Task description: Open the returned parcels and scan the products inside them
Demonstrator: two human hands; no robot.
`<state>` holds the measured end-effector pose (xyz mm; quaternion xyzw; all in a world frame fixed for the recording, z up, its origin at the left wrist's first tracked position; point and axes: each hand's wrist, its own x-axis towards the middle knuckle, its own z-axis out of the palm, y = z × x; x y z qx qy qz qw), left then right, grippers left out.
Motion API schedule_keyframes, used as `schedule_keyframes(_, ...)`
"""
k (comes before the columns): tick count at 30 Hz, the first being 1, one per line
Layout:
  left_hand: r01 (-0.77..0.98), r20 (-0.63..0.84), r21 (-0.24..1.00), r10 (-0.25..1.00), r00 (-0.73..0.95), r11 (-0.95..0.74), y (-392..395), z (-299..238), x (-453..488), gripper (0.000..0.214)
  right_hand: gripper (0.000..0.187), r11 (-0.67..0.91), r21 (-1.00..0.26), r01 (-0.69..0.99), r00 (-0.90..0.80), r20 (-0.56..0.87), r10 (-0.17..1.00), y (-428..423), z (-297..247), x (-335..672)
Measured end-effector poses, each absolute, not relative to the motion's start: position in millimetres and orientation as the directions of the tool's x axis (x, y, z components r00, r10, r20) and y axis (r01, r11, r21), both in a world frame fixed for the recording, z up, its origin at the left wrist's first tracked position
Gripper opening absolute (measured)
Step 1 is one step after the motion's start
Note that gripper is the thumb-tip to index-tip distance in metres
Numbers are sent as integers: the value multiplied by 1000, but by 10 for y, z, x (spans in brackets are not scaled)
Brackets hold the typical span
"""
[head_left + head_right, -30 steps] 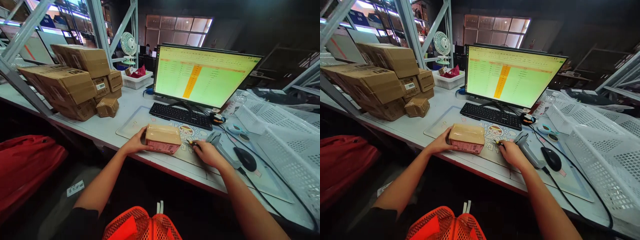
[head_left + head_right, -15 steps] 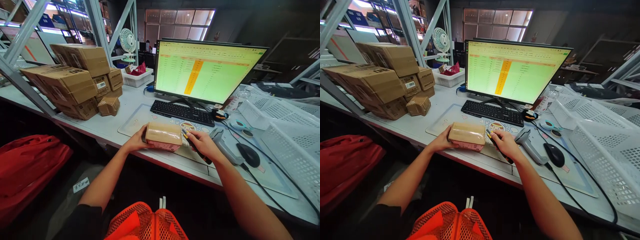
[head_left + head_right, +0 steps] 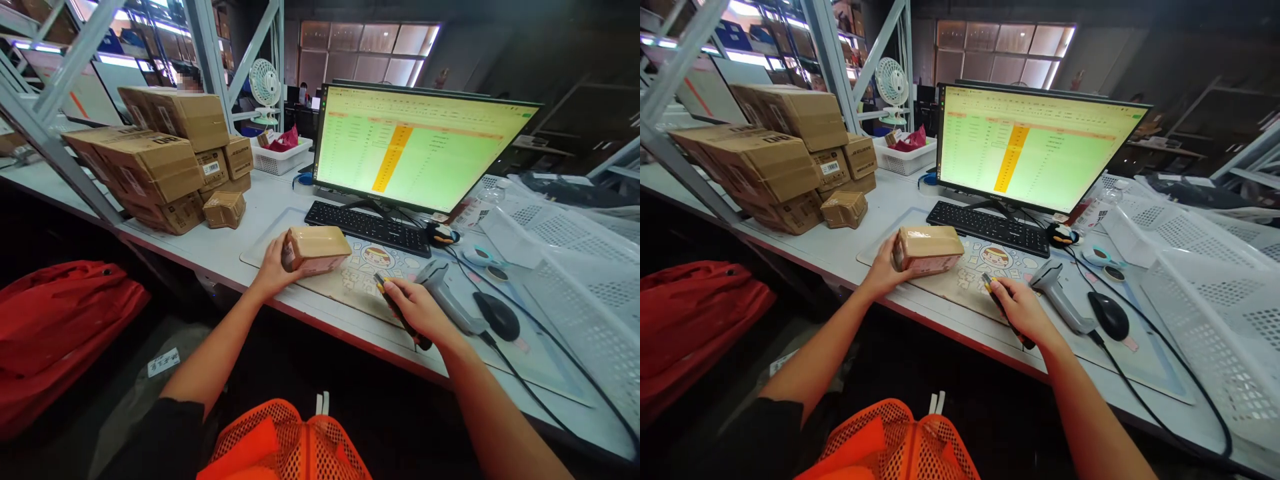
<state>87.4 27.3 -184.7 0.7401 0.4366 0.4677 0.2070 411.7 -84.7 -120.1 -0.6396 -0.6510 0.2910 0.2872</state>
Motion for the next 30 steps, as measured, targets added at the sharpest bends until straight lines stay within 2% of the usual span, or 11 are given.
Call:
schedule_keyframes(2,637,626,535,766,142,-555,175,-1660,911,98,43,-11,-722,692,27,11,1000,-817,-1169,4151)
schedule_keyframes(4,764,672,342,711,208,-547,70,-1463,983,87,36,-36,-702,711,36,-15,999,-793,-1110,4136)
schedule_keyframes(6,822,657,191,692,298,-536,-10,-1312,1084,77,45,-21,-682,731,15,-15,1000,-762,-1040,4048)
schedule_keyframes(8,838,624,94,688,370,-537,-60,-1236,1191,73,55,54,-621,782,-27,53,998,-711,-978,3893)
schedule_keyframes(10,838,601,39,683,415,-544,-92,-1226,1275,73,57,152,-493,856,-80,165,983,-632,-933,3705)
schedule_keyframes(13,841,596,4,676,433,-542,-131,-1264,1334,73,57,224,-302,927,-149,250,957,-498,-880,3444)
schedule_keyframes(17,842,608,-10,665,433,-539,-149,-1301,1321,70,59,159,-124,979,-135,185,973,-409,-809,3194)
schedule_keyframes(20,835,617,15,663,425,-550,-133,-1313,1303,68,58,85,-36,996,-80,123,989,-438,-807,3045)
schedule_keyframes(26,808,666,85,636,389,-583,-120,-1368,1287,66,56,18,3,1000,-18,-16,1000,-632,-953,2905)
schedule_keyframes(28,783,687,122,621,376,-609,-106,-1387,1219,67,50,57,-30,998,-58,-45,997,-718,-937,2982)
schedule_keyframes(30,744,714,216,623,321,-632,-67,-1410,1092,70,46,138,-69,988,-142,-53,988,-791,-858,3133)
